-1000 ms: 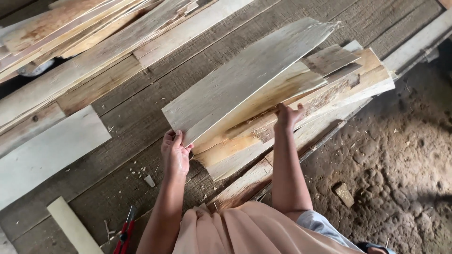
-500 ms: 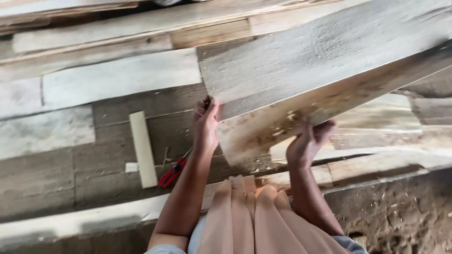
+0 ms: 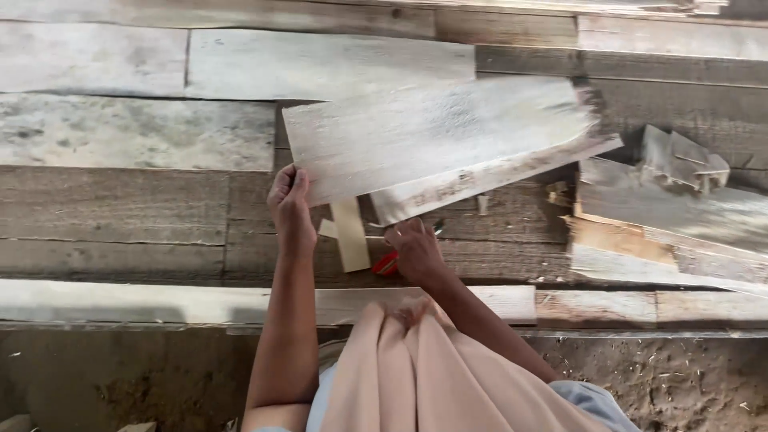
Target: Cutting and trimming thin wood veneer sheets using a utility knife and a wooden guide
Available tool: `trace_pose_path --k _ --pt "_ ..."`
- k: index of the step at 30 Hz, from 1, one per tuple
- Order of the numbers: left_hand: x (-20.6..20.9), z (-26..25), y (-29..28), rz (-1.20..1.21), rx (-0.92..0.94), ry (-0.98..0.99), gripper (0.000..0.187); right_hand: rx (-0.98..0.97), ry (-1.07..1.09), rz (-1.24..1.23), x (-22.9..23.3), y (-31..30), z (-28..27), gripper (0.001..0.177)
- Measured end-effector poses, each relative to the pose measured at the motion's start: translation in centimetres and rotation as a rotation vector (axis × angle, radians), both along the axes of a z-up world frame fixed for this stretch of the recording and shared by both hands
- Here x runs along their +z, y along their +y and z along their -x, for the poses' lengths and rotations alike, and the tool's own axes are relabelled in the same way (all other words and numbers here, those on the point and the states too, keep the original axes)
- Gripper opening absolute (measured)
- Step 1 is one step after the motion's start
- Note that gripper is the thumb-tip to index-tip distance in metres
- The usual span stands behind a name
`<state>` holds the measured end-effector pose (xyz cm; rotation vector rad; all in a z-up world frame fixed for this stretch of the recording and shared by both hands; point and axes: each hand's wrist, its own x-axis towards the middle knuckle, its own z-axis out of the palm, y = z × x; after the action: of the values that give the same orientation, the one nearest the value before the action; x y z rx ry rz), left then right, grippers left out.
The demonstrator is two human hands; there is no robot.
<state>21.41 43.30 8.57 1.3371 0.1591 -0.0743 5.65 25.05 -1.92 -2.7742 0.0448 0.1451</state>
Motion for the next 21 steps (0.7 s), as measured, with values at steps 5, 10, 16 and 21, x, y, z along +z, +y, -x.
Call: trace_pose_path --k 5,10,16,21 --pt "-4.0 -3.8 9.7 0.008 0.002 0.040 0.012 0.006 0.260 0.216 -1.4 0.1 -0.6 0.049" --pt "-6.9 -6.6 15.9 0.108 -0.044 0.139 0.017 -0.070 0.459 0.279 -0.8 -0.9 -1.1 0.041" --pt "-8.7 -7.9 18.8 0.169 -0.046 0.152 0.016 -0.221 0.383 0.154 1.9 2.6 -2.7 0.042" --pt "-8.6 -6.8 20.2 0.174 -0.029 0.193 0.013 -0.471 0.358 0.012 -0.1 9.0 -7.8 0.052"
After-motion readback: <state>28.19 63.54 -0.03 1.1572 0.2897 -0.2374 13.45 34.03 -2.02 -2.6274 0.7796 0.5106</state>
